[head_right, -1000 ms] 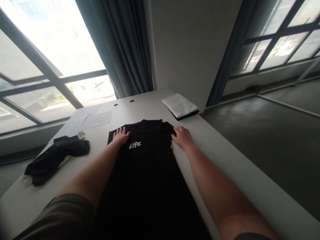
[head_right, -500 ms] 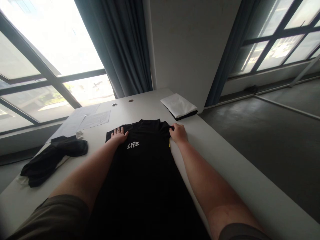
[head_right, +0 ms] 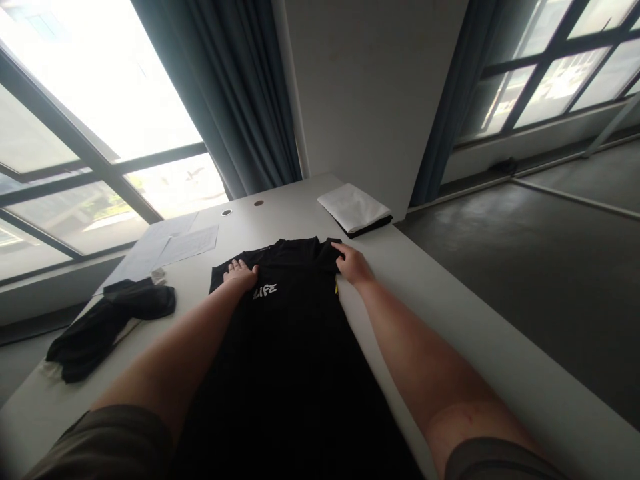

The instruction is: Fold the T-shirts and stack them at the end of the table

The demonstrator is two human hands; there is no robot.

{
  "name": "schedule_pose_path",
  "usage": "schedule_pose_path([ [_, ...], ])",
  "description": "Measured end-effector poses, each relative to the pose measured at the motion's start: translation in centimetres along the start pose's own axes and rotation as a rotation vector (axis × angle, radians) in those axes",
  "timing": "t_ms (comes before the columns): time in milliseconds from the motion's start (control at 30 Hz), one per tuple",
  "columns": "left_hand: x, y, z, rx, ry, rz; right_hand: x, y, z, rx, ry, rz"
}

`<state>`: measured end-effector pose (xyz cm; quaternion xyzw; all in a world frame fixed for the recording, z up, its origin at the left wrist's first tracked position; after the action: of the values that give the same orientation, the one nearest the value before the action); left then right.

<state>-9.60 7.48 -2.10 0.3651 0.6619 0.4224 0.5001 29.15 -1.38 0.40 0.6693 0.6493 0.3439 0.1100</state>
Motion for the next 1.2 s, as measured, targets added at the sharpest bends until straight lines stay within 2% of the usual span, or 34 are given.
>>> schedule_pose_path([
  [133, -0.4, 0.3, -0.4, 0.010, -0.014, -0.011, 0.0, -0.3, -0.2, -0.030, 0.060, 0.022],
  [300, -0.2, 1.3, -0.5, 0.055, -0.069, -0.020, 0.0, -0.4, 0.1, -0.029, 0.028, 0.020],
  [600, -0.5, -0.1, -2.0, 0.046, -0.143, -0.026, 0.1, -0.4, 0.3, -0.024, 0.023, 0.019],
  [767, -0.2, 0.1, -2.3, 0.036, -0.157, -0.040, 0.0, -0.3, 0.3, -0.020, 0.019, 0.021],
  [900, -0.9, 0.3, -2.5, 0.056, -0.208, -0.020, 0.1, -0.4, 0.4, -0.025, 0.018, 0.016],
  [1067, -1.8, 1.3, -3.6, 0.091, -0.286, 0.035, 0.2, -0.4, 0.5, -0.032, 0.023, 0.021],
  [1200, -1.8, 2.6, -4.8, 0.124, -0.333, 0.032, 0.1, -0.3, 0.3, -0.034, 0.032, 0.028],
])
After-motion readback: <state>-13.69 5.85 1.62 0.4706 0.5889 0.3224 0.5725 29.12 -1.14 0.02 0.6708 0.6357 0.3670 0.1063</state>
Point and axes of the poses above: each hand's wrist, its own x-axis towards the middle knuckle, its own y-axis out of the back of the hand, z = x × y, the point moved 5 cm from there along x, towards the middle knuckle, and after that the axes turned 14 degrees about -z, right-handed, at the moved point
